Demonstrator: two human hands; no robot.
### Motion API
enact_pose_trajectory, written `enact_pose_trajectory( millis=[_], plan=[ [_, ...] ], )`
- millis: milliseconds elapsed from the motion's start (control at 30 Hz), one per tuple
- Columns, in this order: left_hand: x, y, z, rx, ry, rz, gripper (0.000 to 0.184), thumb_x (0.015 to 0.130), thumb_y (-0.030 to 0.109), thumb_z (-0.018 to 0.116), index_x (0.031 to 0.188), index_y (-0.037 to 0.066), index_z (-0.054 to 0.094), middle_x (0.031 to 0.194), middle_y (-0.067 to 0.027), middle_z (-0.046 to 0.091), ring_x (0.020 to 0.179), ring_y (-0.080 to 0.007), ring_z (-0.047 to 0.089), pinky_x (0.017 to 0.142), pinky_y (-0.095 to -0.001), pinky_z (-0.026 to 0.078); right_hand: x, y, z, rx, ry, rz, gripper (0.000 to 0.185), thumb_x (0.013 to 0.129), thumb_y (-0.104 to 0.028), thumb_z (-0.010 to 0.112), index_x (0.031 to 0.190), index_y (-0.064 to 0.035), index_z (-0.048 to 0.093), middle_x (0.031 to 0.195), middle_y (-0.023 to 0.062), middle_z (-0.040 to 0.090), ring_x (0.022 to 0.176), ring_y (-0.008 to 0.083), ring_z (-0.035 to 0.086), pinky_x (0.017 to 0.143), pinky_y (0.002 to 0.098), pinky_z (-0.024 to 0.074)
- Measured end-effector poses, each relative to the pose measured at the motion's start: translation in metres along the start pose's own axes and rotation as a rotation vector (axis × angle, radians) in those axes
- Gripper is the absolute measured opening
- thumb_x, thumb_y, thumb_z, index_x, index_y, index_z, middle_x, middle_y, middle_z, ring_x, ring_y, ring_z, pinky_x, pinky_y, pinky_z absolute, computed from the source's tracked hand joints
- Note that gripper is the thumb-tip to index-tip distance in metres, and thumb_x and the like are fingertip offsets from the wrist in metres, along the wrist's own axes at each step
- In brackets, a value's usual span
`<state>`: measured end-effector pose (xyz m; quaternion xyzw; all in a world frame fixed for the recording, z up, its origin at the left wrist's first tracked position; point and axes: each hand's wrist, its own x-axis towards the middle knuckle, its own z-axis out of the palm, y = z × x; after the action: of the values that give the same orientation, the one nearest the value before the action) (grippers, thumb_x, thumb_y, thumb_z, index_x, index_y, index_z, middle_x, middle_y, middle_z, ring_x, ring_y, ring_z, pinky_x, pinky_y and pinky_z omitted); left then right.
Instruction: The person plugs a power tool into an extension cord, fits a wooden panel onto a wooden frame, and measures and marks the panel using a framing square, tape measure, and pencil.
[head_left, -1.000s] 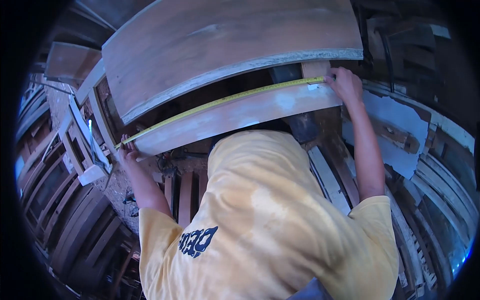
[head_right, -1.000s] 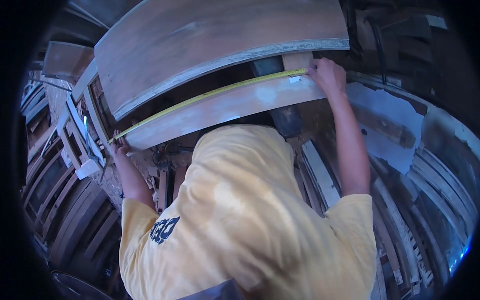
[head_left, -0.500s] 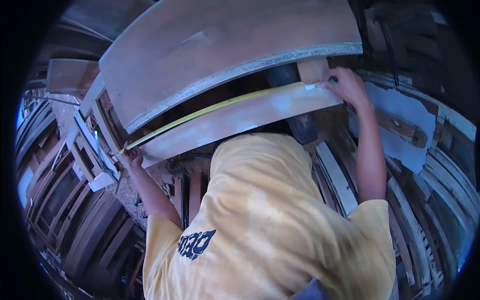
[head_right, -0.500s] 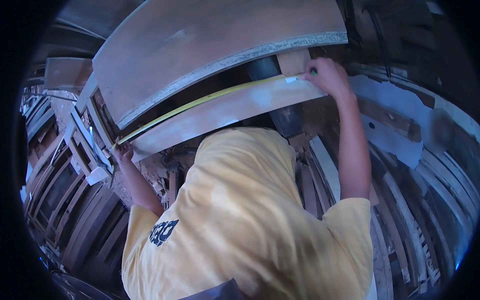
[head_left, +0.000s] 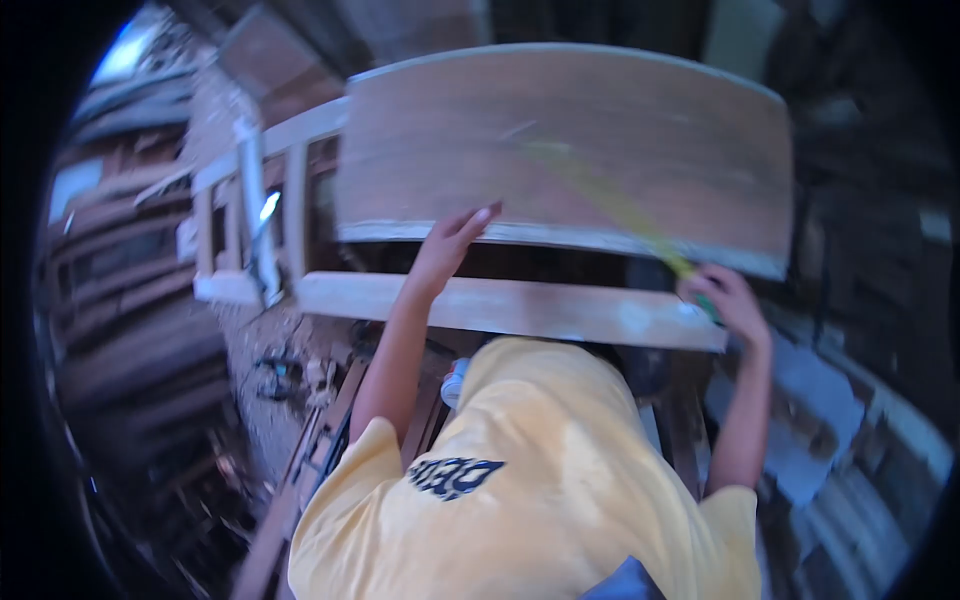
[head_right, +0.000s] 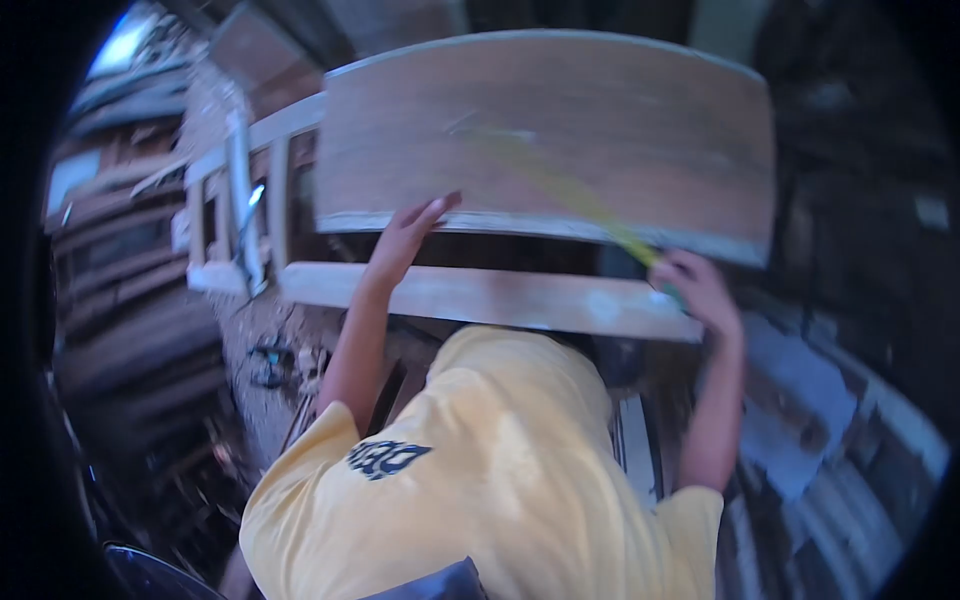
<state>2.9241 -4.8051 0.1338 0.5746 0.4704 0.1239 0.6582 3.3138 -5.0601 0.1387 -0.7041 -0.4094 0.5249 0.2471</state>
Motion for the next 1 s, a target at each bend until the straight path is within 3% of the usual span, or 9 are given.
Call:
enact_pose_trajectory(
  millis=[67,133,200,333,400,500,700,833,1000],
  plan=[
    [0.034,-0.029,-0.053,0.097,0.290,0.080,0.052,0.101,0.040,0.062,0.134,-0.001,0.062,0.129,-0.0206,0.065,0.124,-0.0328,0.060,0.105,-0.0405,0.046,-0.002,0.036,-0.042,0.102,0.310,0.070,0.025,0.102,-0.031,0.060,0.103,-0.0074,0.068,0.084,0.0023,0.063,0.078,0.0121,0.059,0.070,0.0298,0.0474],
    [0.074,-0.057,-0.124,0.626,0.800,0.130,0.060,0.096,0.043,0.067,0.138,0.001,0.059,0.132,-0.0238,0.060,0.125,-0.0389,0.057,0.107,-0.0458,0.043,0.004,0.080,-0.093,0.193,0.613,0.142,0.024,0.105,-0.032,0.057,0.104,-0.0095,0.066,0.082,-0.0013,0.059,0.074,0.0093,0.058,0.065,0.0270,0.0467],
    [0.105,-0.080,-0.187,0.801,1.113,0.184,0.065,0.094,0.046,0.067,0.142,0.003,0.055,0.133,-0.0260,0.055,0.123,-0.0447,0.054,0.106,-0.0489,0.043,0.013,0.113,-0.144,0.177,0.692,0.223,0.024,0.107,-0.032,0.054,0.106,-0.0091,0.063,0.086,0.0007,0.059,0.070,0.0100,0.059,0.060,0.0256,0.0470],
    [0.141,-0.093,-0.259,0.746,1.155,-0.181,0.062,0.099,0.053,0.057,0.135,0.003,0.061,0.132,-0.0278,0.059,0.123,-0.0433,0.057,0.106,-0.0486,0.043,0.039,0.128,-0.187,0.441,0.575,0.326,0.019,0.107,-0.028,0.053,0.102,-0.0110,0.060,0.082,0.0028,0.059,0.066,0.0145,0.061,0.058,0.0277,0.0499],
    [0.153,-0.108,-0.290,0.388,0.605,-0.402,0.074,0.100,0.064,0.043,0.129,0.001,0.067,0.132,-0.0296,0.062,0.126,-0.0428,0.058,0.108,-0.0488,0.042,0.051,0.124,-0.192,0.627,0.538,0.323,0.018,0.106,-0.028,0.054,0.100,-0.0118,0.059,0.081,0.0031,0.060,0.066,0.0160,0.062,0.058,0.0288,0.0512],
    [0.161,-0.126,-0.286,0.529,0.752,-0.318,0.083,0.099,0.071,0.033,0.126,0.001,0.069,0.134,-0.0284,0.062,0.130,-0.0417,0.057,0.111,-0.0485,0.040,0.072,0.118,-0.197,0.726,0.465,0.423,0.017,0.104,-0.029,0.056,0.100,-0.0132,0.058,0.082,0.0037,0.061,0.067,0.0179,0.063,0.056,0.0307,0.0529],
    [0.121,-0.106,-0.249,0.431,0.874,-0.514,0.082,0.097,0.073,0.034,0.131,0.007,0.067,0.136,-0.0258,0.062,0.132,-0.0429,0.055,0.111,-0.0495,0.040,0.073,0.135,-0.212,0.610,0.522,0.483,0.022,0.104,-0.034,0.057,0.097,-0.0133,0.057,0.075,0.0056,0.062,0.060,0.0188,0.063,0.052,0.0324,0.0530],
    [0.065,-0.101,-0.238,0.475,0.899,-0.655,0.081,0.095,0.074,0.035,0.131,0.009,0.068,0.134,-0.0243,0.064,0.130,-0.0435,0.057,0.109,-0.0514,0.043,0.030,0.127,-0.196,0.620,0.518,0.466,0.022,0.102,-0.033,0.062,0.097,-0.0119,0.059,0.079,0.0031,0.062,0.062,0.0177,0.063,0.054,0.0316,0.0538],
    [0.009,-0.122,-0.229,0.500,0.971,-0.619,0.077,0.096,0.072,0.035,0.126,0.011,0.071,0.128,-0.0241,0.067,0.125,-0.0434,0.060,0.106,-0.0512,0.045,-0.045,0.118,-0.148,0.644,0.511,0.473,0.019,0.102,-0.031,0.063,0.098,-0.0131,0.059,0.082,-0.0009,0.059,0.064,0.0148,0.061,0.058,0.0283,0.0535]
  ],
)
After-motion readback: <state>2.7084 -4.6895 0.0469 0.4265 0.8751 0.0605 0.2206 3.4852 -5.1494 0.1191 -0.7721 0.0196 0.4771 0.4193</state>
